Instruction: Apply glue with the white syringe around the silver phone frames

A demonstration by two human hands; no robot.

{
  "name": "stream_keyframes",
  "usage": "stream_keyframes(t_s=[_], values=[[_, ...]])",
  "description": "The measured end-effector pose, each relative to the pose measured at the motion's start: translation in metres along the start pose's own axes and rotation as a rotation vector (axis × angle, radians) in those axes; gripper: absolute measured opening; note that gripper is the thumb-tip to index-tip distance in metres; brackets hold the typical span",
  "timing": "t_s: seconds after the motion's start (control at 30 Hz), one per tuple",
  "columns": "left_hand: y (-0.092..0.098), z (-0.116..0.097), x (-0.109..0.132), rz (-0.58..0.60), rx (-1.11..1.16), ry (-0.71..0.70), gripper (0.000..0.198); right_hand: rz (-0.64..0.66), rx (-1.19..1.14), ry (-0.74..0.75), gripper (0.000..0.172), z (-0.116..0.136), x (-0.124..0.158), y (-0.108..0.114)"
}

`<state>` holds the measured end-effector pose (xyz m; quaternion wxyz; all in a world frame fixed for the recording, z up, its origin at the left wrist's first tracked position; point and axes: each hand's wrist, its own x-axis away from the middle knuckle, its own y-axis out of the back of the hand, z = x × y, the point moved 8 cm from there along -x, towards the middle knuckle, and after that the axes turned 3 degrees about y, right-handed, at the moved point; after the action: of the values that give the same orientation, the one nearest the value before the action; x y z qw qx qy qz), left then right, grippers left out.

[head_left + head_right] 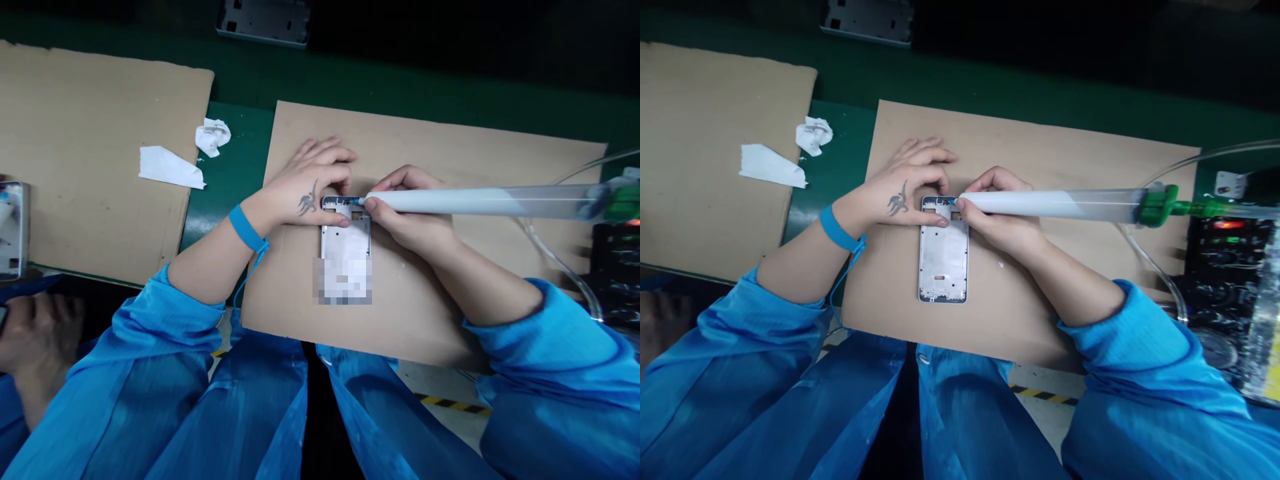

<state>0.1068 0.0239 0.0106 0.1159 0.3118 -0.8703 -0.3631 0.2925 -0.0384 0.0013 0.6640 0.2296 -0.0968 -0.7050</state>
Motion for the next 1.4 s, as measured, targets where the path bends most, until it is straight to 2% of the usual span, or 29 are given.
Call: stream_keyframes(t_s=[0.43,0.8,1.4], values=[[-0.0041,0.0031,-0.0009,0.019,-0.038,-0.007,0.048,0.005,0.007,-0.048,0.041,-0.0018,-0.0002,0.0007],[-0.0024,0.0,0.0007,0.013,-0.048,-0.005,0.046,0.04,0.023,-0.036,0.043,0.0007,-0.001,-0.0019],[-0.0037,0.0031,-0.0014,0.022,-0.036,-0.012,0.047,0.061,0.012,-0.007,0.036,-0.0019,-0.0008,-0.0042]])
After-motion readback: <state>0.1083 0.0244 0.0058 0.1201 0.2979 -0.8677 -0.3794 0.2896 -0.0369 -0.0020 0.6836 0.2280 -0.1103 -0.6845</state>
